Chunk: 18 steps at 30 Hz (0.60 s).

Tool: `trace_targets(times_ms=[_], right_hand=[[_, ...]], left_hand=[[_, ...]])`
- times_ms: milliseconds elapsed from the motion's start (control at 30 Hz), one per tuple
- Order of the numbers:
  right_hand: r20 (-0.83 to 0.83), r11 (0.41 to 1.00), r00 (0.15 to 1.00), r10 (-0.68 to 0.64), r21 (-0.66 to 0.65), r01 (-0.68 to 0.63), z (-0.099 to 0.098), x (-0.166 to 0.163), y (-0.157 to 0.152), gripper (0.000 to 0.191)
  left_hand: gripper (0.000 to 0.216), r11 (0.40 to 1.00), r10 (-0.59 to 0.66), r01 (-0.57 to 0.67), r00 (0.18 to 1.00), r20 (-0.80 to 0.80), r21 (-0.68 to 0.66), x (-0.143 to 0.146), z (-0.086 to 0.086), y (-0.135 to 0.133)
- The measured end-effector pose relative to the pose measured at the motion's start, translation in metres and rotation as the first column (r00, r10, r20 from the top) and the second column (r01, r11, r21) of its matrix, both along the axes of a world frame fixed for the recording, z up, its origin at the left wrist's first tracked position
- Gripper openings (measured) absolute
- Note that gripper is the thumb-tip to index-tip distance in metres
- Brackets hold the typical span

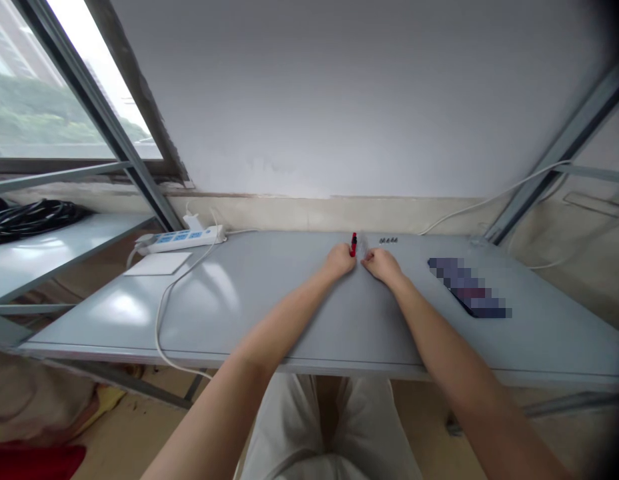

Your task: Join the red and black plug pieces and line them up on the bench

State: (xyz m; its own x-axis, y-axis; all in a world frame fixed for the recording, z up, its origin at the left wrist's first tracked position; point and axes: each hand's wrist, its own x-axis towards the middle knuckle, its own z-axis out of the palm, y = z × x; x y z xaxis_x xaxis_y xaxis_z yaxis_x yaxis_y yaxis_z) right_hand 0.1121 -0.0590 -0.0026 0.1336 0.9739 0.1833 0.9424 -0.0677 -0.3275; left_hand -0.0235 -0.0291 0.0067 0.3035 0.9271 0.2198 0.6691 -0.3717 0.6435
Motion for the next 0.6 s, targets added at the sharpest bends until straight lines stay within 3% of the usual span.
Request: trace_targets(times_ms=[167,300,467,600], right_hand=[[-0.002,1.000,1.000,-0.003,-0.010,0.003,-0.001,0.001,0.001,0.019],[-0.003,1.000,1.000,-0.006,-0.013,0.006,-0.001,0.001,0.002,0.019],[0.004,1.000,1.000,0.007,-0.016,-0.007,-0.002,0.002,0.003,0.020],[-0.001,0.999,1.000,-0.011,-0.030,0.011,-0.002,0.002,0.002,0.021]], left_hand=[[0.009,1.000,-0.007,0.007,0.999,-0.037,0.004,0.000,-0.009,0.003],[0.003,1.000,-0.008,0.010,0.997,-0.071,0.024,-0.006,-0.006,-0.006],[0.039,0.989,-0.036,0.054,0.991,-0.130,0.140,-0.014,0.003,-0.025],[0.037,0.958,-0.110,0.172,0.959,-0.262,0.229,-0.017,0.007,-0.031]])
